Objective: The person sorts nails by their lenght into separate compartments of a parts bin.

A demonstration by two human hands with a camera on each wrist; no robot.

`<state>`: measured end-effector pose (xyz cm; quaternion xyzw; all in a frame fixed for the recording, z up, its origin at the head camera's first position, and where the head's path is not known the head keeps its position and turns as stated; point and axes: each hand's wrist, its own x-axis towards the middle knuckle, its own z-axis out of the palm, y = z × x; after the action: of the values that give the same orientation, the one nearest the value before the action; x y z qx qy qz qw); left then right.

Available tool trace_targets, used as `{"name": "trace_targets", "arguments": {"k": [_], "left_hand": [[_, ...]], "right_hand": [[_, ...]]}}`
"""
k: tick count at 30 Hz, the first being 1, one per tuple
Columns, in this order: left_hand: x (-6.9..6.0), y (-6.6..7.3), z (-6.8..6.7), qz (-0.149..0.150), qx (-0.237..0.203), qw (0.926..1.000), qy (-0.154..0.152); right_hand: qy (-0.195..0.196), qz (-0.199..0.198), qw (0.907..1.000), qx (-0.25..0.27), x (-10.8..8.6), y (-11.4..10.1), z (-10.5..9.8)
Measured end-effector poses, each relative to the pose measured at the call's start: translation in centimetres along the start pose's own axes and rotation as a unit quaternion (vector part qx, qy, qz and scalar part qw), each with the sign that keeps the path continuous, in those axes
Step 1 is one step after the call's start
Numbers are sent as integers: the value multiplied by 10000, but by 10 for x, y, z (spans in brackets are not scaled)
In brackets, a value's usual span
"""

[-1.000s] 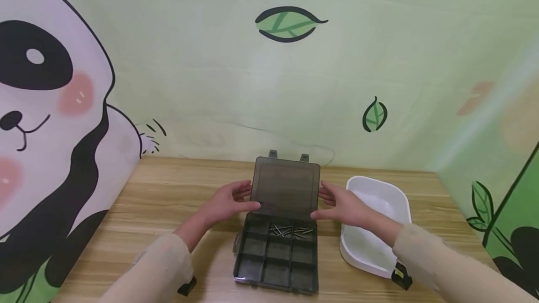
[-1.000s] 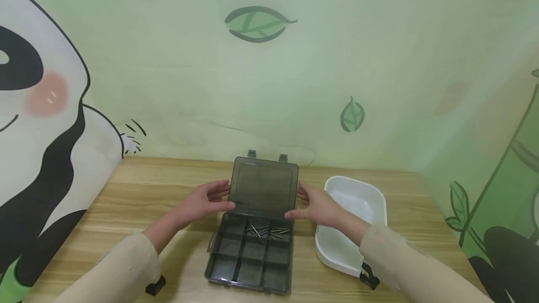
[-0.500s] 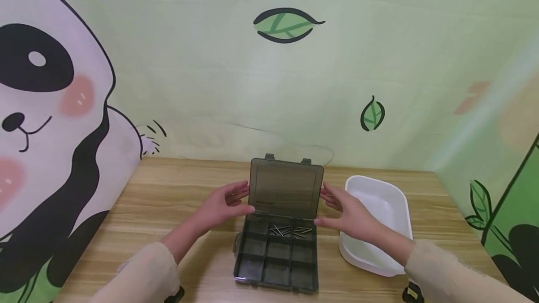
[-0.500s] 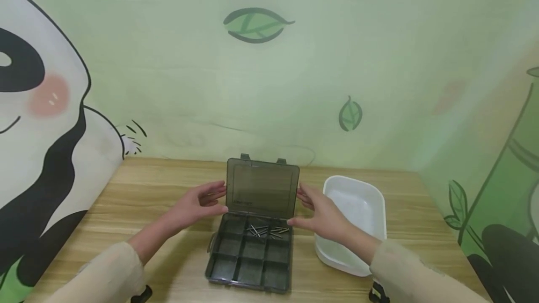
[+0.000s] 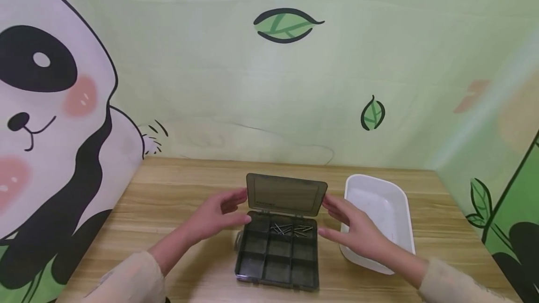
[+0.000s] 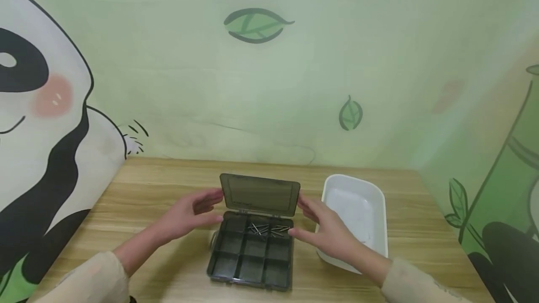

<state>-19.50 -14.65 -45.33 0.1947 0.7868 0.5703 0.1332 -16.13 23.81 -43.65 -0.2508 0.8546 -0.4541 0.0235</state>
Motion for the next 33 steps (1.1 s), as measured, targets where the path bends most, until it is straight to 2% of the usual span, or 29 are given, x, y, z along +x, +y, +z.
{"name": "trace_targets", "arguments": {"k": [4, 10, 16, 20, 27, 33], "left_hand": [[-8, 3, 1, 9, 126, 9999, -3], [-18, 6, 5, -112, 313, 9994, 31], [-26, 5, 8, -59, 403, 9992, 55], [-31, 5, 10, -146, 403, 9990, 120], [-39, 7, 13, -287, 424, 9982, 307], [-45, 2, 17, -220, 348, 9988, 257]], "right_hand": [[132, -169, 9998, -24, -9, -2, 5], [211, -200, 9996, 58, -18, -7, 9], [158, 108, 9995, 257, -26, -13, 7], [149, 275, 9988, 378, -30, -14, 8], [283, 296, 9975, 582, -33, -12, 14], [151, 341, 9965, 744, -40, -8, 19]]}}
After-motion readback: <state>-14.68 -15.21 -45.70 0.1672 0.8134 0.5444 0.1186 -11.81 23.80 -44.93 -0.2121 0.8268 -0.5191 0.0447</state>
